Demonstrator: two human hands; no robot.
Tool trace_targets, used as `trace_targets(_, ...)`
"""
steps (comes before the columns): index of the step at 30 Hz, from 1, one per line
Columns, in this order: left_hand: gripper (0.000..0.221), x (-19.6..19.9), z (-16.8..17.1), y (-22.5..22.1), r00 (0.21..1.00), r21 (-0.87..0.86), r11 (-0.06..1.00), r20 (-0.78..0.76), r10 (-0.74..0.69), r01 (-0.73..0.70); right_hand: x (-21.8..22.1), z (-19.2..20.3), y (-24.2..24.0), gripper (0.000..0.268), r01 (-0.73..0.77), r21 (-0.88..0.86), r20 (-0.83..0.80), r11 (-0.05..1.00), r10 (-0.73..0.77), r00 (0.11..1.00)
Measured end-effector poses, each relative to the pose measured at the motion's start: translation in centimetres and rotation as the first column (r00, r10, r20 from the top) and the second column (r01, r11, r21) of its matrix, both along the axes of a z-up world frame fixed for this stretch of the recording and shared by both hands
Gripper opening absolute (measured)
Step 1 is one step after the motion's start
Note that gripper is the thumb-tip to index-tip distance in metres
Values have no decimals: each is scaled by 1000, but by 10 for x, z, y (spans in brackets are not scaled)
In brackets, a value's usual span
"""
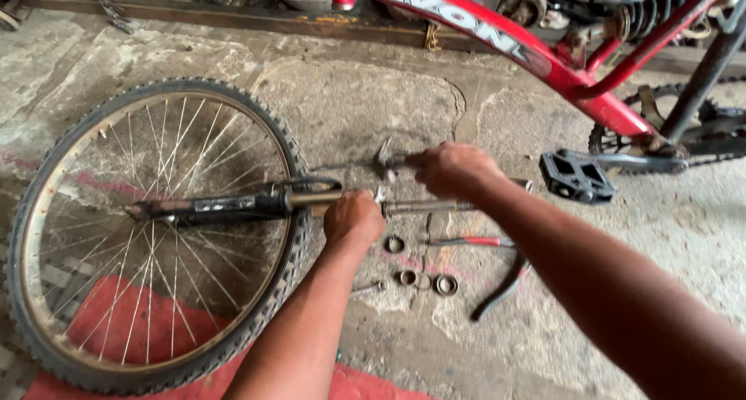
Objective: The person disassembles a bicycle fork by removing a wheel, unscrewing bolts and nuts with wrenches and pliers, and using a hammer to detach components.
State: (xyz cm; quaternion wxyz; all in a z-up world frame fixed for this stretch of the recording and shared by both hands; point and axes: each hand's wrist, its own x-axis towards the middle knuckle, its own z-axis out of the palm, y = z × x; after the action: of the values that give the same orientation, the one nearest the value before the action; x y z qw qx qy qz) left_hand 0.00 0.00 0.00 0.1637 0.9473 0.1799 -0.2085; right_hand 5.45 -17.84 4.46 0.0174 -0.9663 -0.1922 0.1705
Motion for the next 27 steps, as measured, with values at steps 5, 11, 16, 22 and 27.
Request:
trace_targets(5, 23, -36, -17, 9, 988, -3, 995, 116, -100, 101, 6, 5, -21, 43, 174, 186, -36, 967, -170, 985)
trace_targets(11, 37, -72, -45, 0, 993, -125, 992, 117, 11, 4, -13, 8, -29, 31, 186, 494, -15, 849, -206, 979)
trace_targets(16, 28, -80, -88, -5, 943, -101, 995, 332, 26, 8, -55, -13, -33, 32, -352, 130, 587, 927, 214, 781)
trace_targets(22, 25, -80, -115, 2, 942, -144, 990, 334, 46, 3, -108, -10, 11, 45, -237, -3, 139, 971, 236, 962)
trace_targets(27, 24, -82, -156, -2, 790, -399, 895, 475, 388, -200, -128, -7, 24, 54, -417, 101, 158, 903, 400, 903)
